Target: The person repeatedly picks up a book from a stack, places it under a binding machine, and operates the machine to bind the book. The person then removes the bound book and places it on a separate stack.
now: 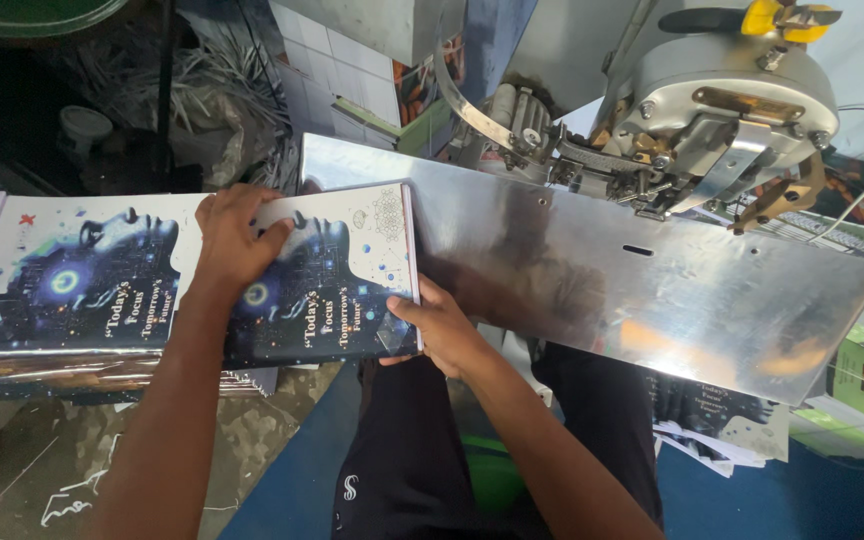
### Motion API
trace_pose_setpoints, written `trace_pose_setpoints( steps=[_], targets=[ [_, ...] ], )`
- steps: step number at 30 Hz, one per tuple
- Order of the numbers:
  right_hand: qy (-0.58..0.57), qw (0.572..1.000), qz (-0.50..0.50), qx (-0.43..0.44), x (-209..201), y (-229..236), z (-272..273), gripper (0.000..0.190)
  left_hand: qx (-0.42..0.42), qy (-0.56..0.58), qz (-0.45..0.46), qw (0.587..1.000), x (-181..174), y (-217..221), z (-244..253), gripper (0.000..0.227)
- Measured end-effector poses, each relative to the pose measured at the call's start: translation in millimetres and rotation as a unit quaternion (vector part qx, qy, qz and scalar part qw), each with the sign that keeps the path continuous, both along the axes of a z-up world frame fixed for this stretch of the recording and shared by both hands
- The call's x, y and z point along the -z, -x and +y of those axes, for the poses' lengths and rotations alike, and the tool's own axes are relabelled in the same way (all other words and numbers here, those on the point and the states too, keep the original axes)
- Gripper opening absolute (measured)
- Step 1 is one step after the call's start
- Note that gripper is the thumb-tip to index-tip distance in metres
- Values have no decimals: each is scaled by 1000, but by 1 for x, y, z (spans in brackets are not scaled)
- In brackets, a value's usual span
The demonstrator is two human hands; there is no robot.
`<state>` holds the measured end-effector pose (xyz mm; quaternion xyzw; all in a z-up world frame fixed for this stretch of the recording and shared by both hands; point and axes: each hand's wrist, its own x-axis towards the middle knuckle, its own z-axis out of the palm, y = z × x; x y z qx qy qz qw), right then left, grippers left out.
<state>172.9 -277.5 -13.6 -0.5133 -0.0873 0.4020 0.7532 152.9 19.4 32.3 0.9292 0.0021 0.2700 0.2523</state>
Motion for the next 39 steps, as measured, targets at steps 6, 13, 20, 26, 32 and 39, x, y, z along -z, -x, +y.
trace_pose_setpoints(
  steps=[6, 13, 20, 26, 32, 39],
  targets=[
    [12, 999, -23, 23, -6, 3, 1, 68, -37, 26, -16, 999, 8, 1, 1, 34],
    [-17, 995, -79, 54, -22, 16, -10, 98, -43, 92, -22, 995, 4, 6, 1, 32],
    [-17, 984, -159, 72, -25, 22, -19, 89, -31, 89, -41, 995, -11, 10, -8, 30],
    [13, 995, -96, -9, -25, 18, -29, 41, -17, 99, 15, 995, -28, 8, -8, 31],
    [-4, 995, -87, 47, -31, 27, -33, 38, 3, 19, 113, 993, -56, 9, 7, 58],
    [-40, 996, -23, 70, -63, 26, -56, 37, -159, 171, 133, 963, -83, 66, 37, 97]
  ],
)
